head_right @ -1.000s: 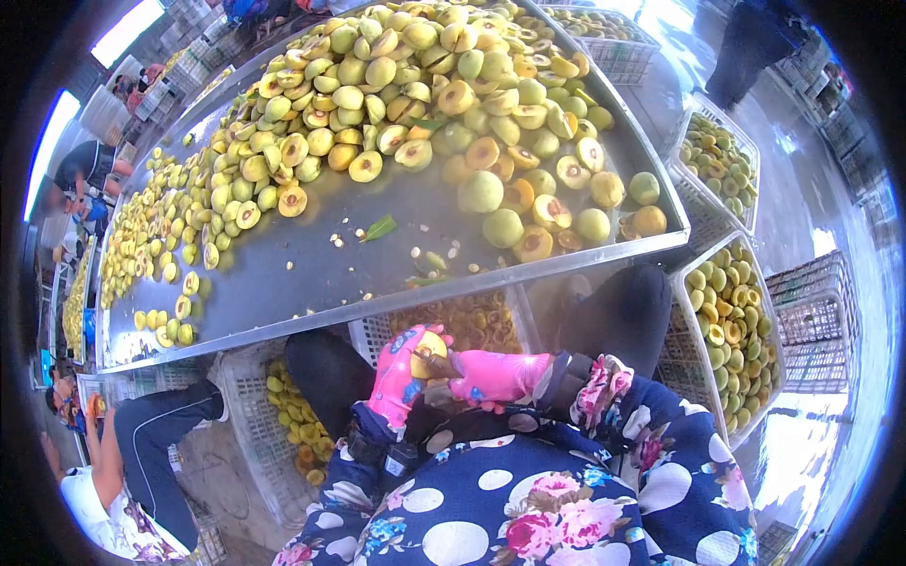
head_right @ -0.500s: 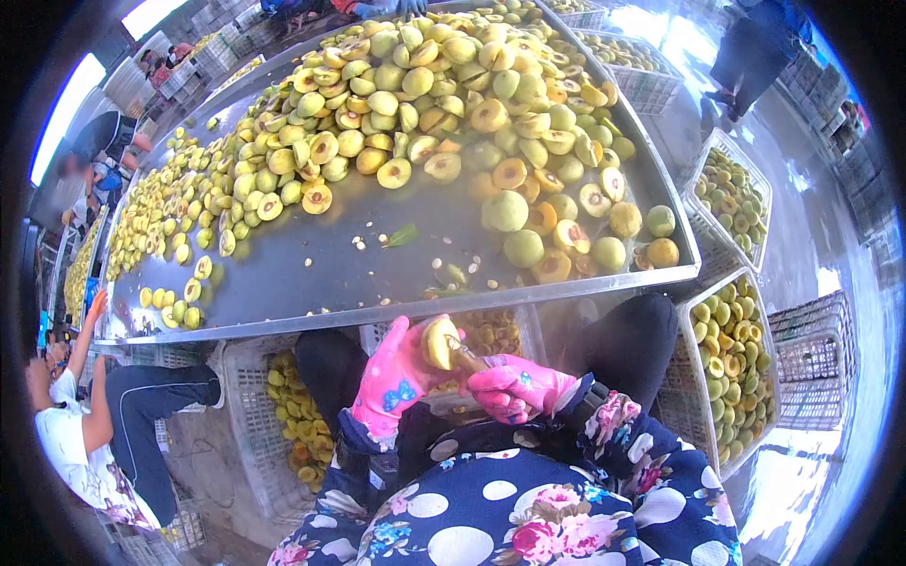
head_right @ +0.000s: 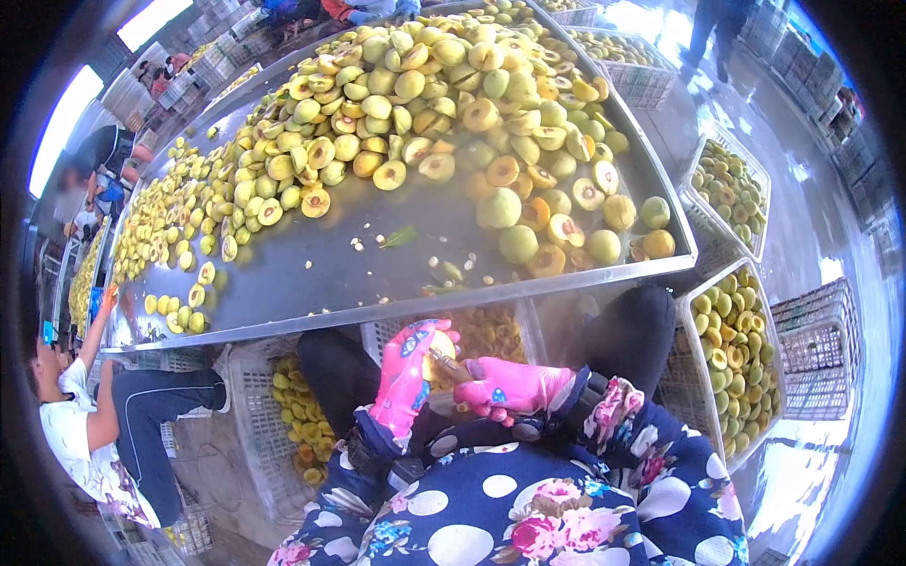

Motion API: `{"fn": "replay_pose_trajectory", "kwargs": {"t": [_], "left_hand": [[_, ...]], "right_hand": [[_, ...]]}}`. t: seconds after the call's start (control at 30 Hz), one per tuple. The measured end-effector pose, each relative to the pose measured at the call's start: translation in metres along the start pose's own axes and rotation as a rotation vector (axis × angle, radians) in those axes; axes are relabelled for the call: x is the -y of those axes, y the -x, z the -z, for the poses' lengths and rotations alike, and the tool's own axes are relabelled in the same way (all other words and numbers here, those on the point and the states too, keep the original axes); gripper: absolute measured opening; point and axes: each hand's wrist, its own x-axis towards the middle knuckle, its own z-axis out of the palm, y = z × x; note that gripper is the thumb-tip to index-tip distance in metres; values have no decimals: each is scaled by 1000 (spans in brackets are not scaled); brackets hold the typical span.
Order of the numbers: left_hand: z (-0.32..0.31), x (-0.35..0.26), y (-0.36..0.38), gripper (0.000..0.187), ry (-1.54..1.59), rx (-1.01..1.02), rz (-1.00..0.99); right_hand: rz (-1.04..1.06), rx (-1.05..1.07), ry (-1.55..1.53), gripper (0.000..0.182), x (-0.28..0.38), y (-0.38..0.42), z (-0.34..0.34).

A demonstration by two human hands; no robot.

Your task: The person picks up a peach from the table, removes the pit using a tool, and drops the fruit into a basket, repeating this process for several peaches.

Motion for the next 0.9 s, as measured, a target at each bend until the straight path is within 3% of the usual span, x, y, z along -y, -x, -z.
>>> {"fn": "replay_pose_trajectory", "kwargs": {"t": [0.2, 0.27, 0.6, 0.77, 0.9], "left_hand": [[15, 15, -7, 25, -9, 95, 120], [16, 15, -6, 25, 14, 128, 185], [3, 17, -11, 33, 237, 15, -81], [-7, 32, -15, 38, 299, -79, -341], [-10, 31, -19, 38, 256, -162, -353]], "right_hand": [[-66, -174, 438, 21, 5, -2, -4], [-80, -166, 360, 18, 6, 1, -7], [19, 94, -384, 24, 10, -1, -16], [48, 67, -490, 29, 13, -6, -24], [96, 52, -452, 29, 5, -11, -21]]}}
